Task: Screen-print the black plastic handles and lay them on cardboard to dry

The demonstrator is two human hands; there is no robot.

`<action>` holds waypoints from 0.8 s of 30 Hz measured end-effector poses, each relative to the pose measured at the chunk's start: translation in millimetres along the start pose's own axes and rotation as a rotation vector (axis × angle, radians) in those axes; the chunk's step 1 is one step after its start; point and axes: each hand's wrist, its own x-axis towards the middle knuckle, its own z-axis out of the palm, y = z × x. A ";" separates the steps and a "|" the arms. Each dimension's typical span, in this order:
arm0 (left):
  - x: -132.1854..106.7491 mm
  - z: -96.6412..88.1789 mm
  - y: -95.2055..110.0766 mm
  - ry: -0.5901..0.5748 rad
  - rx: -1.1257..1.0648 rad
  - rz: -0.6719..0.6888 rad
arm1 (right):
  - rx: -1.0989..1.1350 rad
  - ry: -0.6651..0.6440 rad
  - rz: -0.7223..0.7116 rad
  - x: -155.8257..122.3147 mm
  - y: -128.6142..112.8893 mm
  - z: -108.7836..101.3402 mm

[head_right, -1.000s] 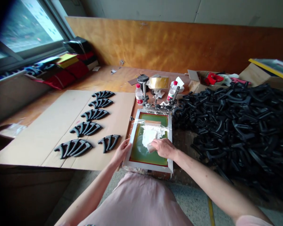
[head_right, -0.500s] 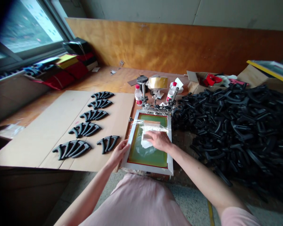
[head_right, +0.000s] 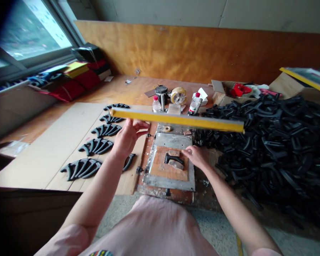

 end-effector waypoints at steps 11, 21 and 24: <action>-119.4 19.2 -97.9 -0.152 -0.071 -0.778 | -0.170 -0.021 -0.160 -57.9 -107.1 49.5; -119.8 -153.7 -130.9 0.338 0.783 -0.744 | -0.477 -0.140 0.223 -57.3 95.3 0.5; -121.2 -206.3 -141.4 0.366 1.025 -0.888 | -0.510 -0.254 0.414 -73.3 173.1 -4.5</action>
